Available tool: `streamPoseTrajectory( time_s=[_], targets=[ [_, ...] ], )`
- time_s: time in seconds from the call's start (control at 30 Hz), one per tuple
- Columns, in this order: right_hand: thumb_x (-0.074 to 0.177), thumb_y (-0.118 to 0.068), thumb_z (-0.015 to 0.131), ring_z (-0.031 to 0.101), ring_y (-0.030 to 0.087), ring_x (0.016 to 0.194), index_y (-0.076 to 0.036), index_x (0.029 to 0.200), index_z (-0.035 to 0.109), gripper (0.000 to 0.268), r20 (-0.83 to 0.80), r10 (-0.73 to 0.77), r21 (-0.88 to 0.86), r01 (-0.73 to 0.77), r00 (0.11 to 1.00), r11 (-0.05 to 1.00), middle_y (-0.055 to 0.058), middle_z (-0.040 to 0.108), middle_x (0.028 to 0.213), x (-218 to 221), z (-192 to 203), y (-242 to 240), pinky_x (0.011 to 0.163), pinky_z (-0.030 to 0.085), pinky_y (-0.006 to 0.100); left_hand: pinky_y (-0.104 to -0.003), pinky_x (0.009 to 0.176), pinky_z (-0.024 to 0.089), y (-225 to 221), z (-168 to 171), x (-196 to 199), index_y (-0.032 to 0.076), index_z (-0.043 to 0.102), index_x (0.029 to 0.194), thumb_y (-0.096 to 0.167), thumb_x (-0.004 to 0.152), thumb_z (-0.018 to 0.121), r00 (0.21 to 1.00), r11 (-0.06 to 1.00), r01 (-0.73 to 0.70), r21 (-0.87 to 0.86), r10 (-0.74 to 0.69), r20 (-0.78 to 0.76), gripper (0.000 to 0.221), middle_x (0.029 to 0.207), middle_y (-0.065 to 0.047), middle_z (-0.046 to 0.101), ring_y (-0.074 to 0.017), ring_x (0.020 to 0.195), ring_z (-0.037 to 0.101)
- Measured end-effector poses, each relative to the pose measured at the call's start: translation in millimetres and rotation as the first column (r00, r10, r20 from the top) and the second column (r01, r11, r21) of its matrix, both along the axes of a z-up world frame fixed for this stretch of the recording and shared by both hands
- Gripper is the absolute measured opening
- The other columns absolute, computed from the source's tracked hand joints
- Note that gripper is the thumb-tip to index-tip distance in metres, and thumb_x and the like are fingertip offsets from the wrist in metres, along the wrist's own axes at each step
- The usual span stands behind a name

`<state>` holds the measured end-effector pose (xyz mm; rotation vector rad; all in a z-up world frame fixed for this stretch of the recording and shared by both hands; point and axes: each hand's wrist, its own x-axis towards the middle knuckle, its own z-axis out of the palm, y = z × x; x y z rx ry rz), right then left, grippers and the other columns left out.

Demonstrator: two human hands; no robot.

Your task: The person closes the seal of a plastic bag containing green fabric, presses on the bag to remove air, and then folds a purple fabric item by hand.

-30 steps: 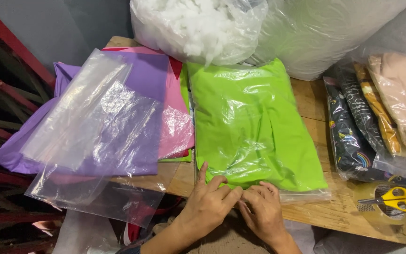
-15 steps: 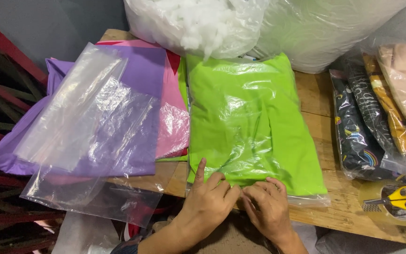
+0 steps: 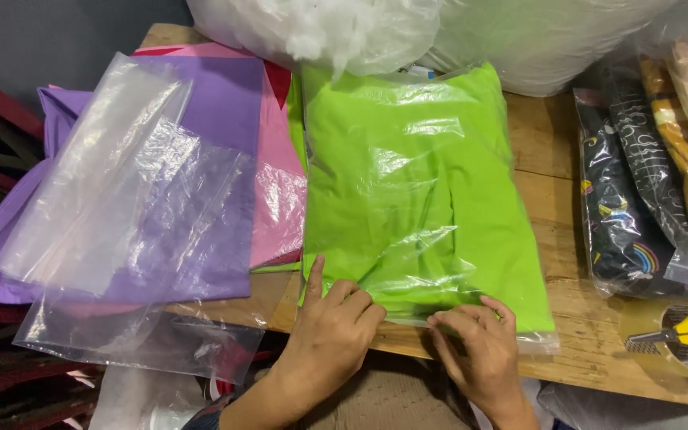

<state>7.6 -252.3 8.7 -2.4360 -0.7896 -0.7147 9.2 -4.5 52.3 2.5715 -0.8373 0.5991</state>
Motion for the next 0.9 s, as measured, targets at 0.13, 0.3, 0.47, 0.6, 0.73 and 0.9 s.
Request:
streamPoseTrajectory(
  time_s=[0.13, 0.3, 0.47, 0.6, 0.73, 0.9],
  targets=[
    [0.086, -0.012, 0.08, 0.067, 0.017, 0.085, -0.016, 0.109, 0.059, 0.031, 0.03, 0.024, 0.008, -0.024, 0.999, 1.0, -0.003, 0.074, 0.093, 3, -4, -1, 0.104, 0.042, 0.046, -0.074, 0.113, 0.028, -2, 1, 1, 0.01, 0.057, 0.068, -0.001, 0.087, 0.061, 1.0, 1.0, -0.015, 0.004, 0.015, -0.003, 0.022, 0.068, -0.006, 0.052, -0.0283, 0.075, 0.055],
    [0.084, -0.011, 0.078, 0.068, 0.018, 0.09, -0.017, 0.115, 0.055, 0.038, -0.005, 0.049, 0.01, -0.049, 0.999, 0.999, -0.005, 0.074, 0.096, 2, -8, -1, 0.105, 0.041, 0.048, -0.072, 0.116, 0.026, -2, -1, 2, 0.011, 0.056, 0.068, 0.005, 0.085, 0.066, 1.0, 1.0, -0.002, -0.024, 0.001, -0.028, 0.02, 0.069, -0.005, 0.051, -0.0274, 0.078, 0.055],
    [0.085, -0.012, 0.078, 0.067, 0.017, 0.091, -0.017, 0.116, 0.054, 0.04, -0.043, 0.053, 0.012, -0.052, 0.998, 0.999, -0.007, 0.074, 0.099, 1, -4, 7, 0.102, 0.04, 0.045, -0.071, 0.116, 0.025, -2, -3, 0, 0.012, 0.059, 0.071, 0.009, 0.083, 0.072, 1.0, 1.0, 0.009, -0.003, -0.009, -0.025, 0.018, 0.071, -0.004, 0.054, -0.0273, 0.081, 0.057],
    [0.088, -0.011, 0.075, 0.065, 0.018, 0.085, -0.015, 0.11, 0.056, 0.029, -0.001, 0.076, 0.012, -0.076, 0.997, 0.997, -0.002, 0.071, 0.091, 1, -3, 12, 0.1, 0.041, 0.043, -0.071, 0.115, 0.026, -2, -4, -2, 0.012, 0.059, 0.07, 0.008, 0.083, 0.072, 1.0, 1.0, 0.008, -0.017, -0.008, -0.003, 0.019, 0.071, -0.004, 0.054, -0.0276, 0.081, 0.058],
    [0.088, -0.01, 0.075, 0.065, 0.017, 0.083, -0.015, 0.105, 0.06, 0.023, 0.002, 0.064, 0.021, -0.064, 0.998, 0.998, -0.002, 0.072, 0.089, 0, -3, 14, 0.101, 0.041, 0.044, -0.07, 0.116, 0.026, -2, -4, -4, 0.012, 0.059, 0.07, 0.007, 0.084, 0.072, 1.0, 1.0, 0.007, -0.024, -0.007, 0.0, 0.019, 0.071, -0.004, 0.056, -0.0261, 0.082, 0.058],
    [0.086, -0.011, 0.075, 0.066, 0.017, 0.092, -0.017, 0.113, 0.057, 0.033, -0.032, 0.09, 0.039, -0.089, 0.995, 0.995, -0.006, 0.074, 0.098, -3, -1, 22, 0.096, 0.042, 0.042, -0.07, 0.116, 0.028, -4, -6, -7, 0.012, 0.059, 0.07, 0.007, 0.084, 0.072, 1.0, 0.999, 0.013, -0.032, -0.012, 0.018, 0.02, 0.07, -0.004, 0.055, -0.0249, 0.079, 0.057]
  ],
)
